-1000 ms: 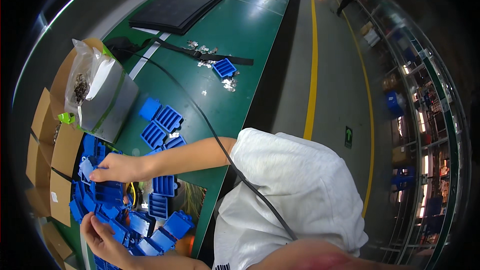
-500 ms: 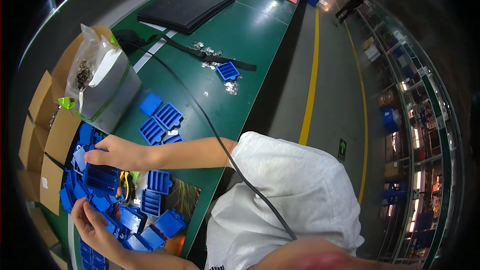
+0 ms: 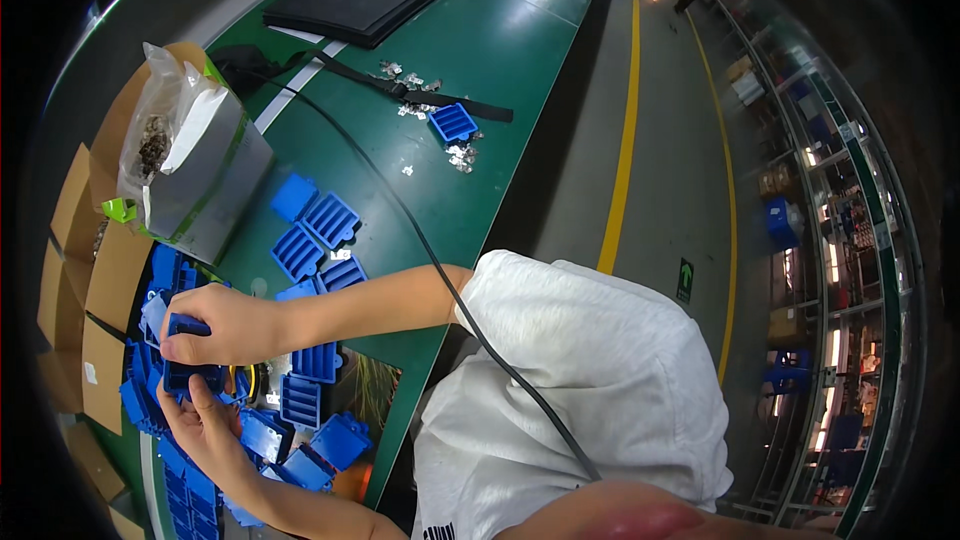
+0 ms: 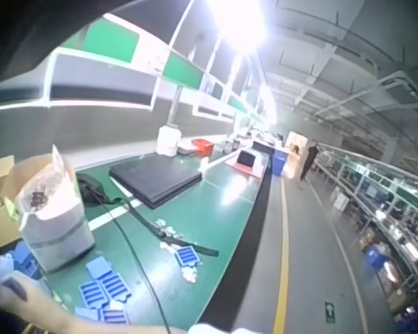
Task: Assembling blue plastic housings by inserting metal components and small parts.
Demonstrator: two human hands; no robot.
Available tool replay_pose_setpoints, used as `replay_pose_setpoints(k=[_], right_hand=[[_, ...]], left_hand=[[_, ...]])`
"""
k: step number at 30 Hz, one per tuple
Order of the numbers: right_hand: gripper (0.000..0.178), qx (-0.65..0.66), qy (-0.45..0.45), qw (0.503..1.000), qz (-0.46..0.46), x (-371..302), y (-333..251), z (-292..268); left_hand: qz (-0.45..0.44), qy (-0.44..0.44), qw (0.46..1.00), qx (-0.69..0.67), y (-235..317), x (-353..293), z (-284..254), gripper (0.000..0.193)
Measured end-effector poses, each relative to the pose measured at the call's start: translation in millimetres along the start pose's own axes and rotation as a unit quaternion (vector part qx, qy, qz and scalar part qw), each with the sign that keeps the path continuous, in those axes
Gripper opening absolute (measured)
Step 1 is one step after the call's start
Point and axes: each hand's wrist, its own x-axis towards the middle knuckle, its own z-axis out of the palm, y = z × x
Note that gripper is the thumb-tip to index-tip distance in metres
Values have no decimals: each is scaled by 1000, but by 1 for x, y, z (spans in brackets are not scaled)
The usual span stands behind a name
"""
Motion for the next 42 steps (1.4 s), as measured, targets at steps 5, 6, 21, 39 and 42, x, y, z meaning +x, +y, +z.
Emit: replay_pose_setpoints(k=[5, 6, 21, 39, 42], right_hand=[[36, -16, -24, 1000, 1, 2, 5, 0], [37, -10, -36, 999, 12, 3, 7, -2], [34, -9, -60, 995, 74, 6, -2, -6], [68, -54, -58, 997, -14, 11, 31, -10], [74, -77, -56, 995, -32, 11, 27, -8]], left_hand=[[-4, 1, 1000, -5, -2, -1, -3, 24], [-8, -7, 1000, -13, -5, 1, -4, 24], [-33, 2, 999, -4, -8, 2, -5, 29], [-20, 2, 1000, -19, 1, -8, 5, 26], [-7, 13, 1000, -18, 0, -9, 4, 27]])
